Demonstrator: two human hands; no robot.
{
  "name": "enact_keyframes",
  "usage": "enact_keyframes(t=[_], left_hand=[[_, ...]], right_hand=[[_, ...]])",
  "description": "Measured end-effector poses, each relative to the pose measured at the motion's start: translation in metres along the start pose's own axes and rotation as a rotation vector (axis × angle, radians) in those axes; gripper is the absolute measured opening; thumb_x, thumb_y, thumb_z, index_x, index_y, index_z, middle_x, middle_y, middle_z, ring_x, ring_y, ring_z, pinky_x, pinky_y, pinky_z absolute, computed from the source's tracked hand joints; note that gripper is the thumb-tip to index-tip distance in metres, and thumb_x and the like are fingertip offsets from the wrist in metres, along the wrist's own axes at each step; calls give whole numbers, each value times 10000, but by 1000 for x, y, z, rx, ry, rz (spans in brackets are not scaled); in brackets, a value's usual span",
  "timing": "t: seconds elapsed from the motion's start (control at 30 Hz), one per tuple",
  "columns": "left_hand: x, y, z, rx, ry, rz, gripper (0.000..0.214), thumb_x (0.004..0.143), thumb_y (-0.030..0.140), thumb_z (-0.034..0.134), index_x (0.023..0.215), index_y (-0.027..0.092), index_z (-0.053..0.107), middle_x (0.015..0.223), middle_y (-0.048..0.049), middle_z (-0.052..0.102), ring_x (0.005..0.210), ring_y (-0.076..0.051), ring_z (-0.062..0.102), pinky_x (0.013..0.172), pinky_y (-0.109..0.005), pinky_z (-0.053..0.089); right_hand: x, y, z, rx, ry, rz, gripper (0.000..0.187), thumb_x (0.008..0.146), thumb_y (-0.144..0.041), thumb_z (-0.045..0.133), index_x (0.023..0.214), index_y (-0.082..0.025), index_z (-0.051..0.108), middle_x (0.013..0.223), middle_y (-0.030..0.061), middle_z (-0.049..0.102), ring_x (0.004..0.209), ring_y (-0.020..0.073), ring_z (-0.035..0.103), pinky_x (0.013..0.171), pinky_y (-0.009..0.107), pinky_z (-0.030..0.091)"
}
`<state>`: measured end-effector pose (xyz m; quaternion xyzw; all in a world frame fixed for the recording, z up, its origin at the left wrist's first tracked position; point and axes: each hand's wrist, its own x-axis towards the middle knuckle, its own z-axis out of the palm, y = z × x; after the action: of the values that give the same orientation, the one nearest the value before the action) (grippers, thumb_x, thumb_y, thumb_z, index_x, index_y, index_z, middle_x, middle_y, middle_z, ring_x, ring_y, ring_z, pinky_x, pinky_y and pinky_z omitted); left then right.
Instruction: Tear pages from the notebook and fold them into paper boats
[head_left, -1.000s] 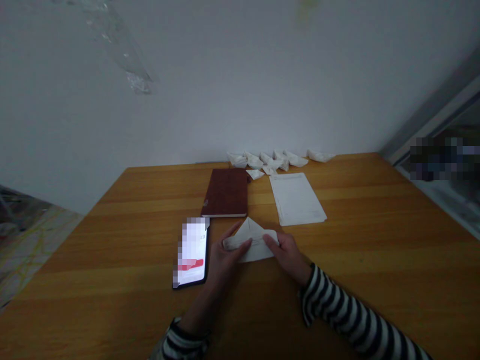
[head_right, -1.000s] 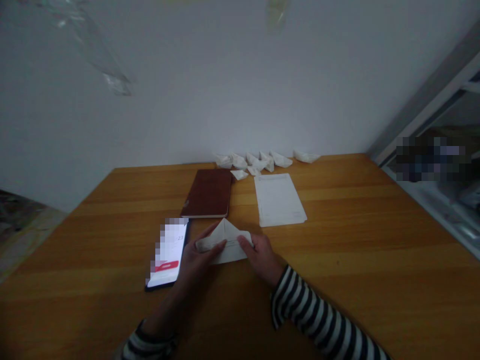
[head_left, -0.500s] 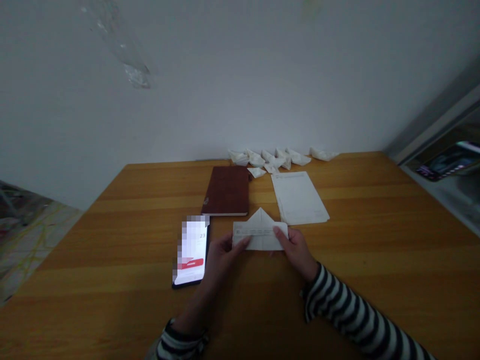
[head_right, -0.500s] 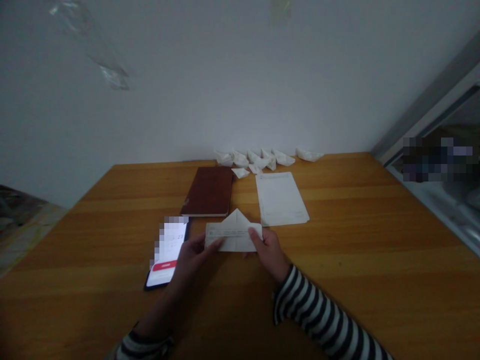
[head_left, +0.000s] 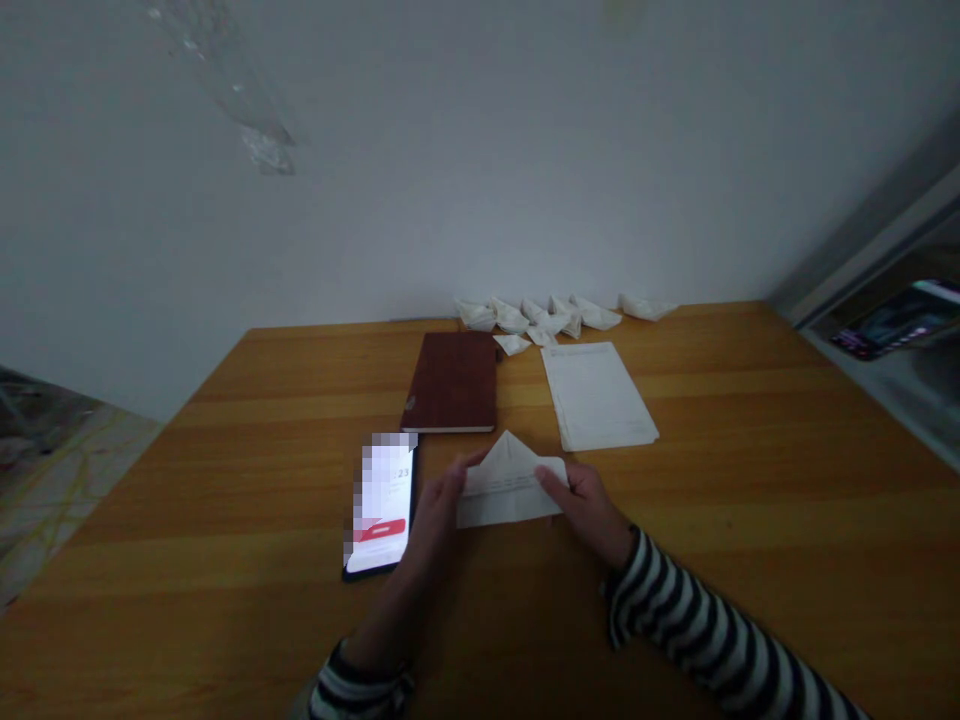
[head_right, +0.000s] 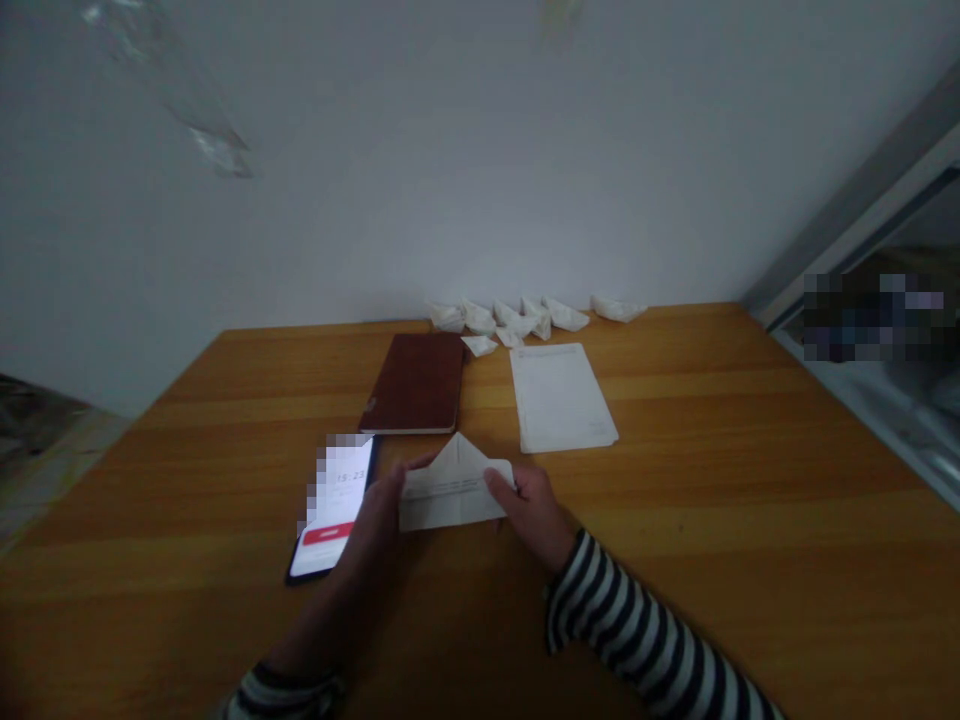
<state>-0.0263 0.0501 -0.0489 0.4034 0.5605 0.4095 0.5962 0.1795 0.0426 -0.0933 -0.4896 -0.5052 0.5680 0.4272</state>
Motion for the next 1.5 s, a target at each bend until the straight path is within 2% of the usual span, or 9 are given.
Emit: enact_keyframes(t=[0.1,0.3,0.4,0.5,0.63,0.83,0.97,1.3,1.5], left_hand=[[-6,5,8,46,-43,-33,742,689,491,813,1322,165,608,879,-100,772,704,-256,726,604,-314,559],[-11,6,7,-44,25,103,793,849,442,652,1537,238,314,807,-21,720,545,-152,618,526,-244,490],[-7,2,1,28,52,128,601,874,467,623,1413,220,524,695,-3,690,526,-151,575,483,-227,433],[-4,3,-1,99,84,170,409,874,477,630,1169,210,726,961,-65,768,823,-212,682,685,-266,518],[-3,4,2,189,-37,162,411,828,456,695,1148,205,756,1187,-91,745,1125,-294,653,965,-366,489],[-2,-3,1,281,-62,102,523,752,423,779,1213,182,720,1141,-106,760,1046,-307,692,894,-390,537],[2,-10,-4,327,-48,156,383,765,396,761,1090,193,776,1090,-89,779,1018,-289,711,918,-391,536],[6,-17,-6,394,112,271,217,799,383,708,908,216,793,960,-58,801,885,-253,742,818,-360,573],[2,-15,-2,430,82,276,261,806,391,715,982,209,779,978,-68,792,894,-256,740,820,-369,574]], right_hand=[[1,1,0,12,24,18,476,815,-616,665,684,-158,675,593,-5,616,520,122,521,477,228,399],[2,-6,-2,83,69,-1,520,854,-646,593,856,-154,763,679,27,696,594,171,606,570,280,478],[3,-9,-4,118,144,-50,525,883,-590,591,1210,-194,705,921,62,766,856,237,692,767,353,546],[2,-10,-4,93,233,-128,552,900,-525,595,1373,-241,594,1163,77,741,1151,261,637,970,413,511],[0,-9,-3,71,147,-142,417,920,-494,576,1209,-230,719,1178,80,742,1144,258,653,987,414,509],[0,-4,0,66,43,-148,306,819,-429,734,1054,-238,780,1059,69,777,916,213,718,803,335,568],[3,2,2,32,85,-168,282,741,-394,802,986,-254,800,981,59,797,882,228,738,810,361,587],[-2,0,1,-333,264,-348,95,831,-316,740,865,-266,813,848,50,796,768,233,732,726,365,576],[-3,2,3,-489,331,-517,87,857,-295,734,881,-229,787,837,62,777,754,212,705,697,345,552]])
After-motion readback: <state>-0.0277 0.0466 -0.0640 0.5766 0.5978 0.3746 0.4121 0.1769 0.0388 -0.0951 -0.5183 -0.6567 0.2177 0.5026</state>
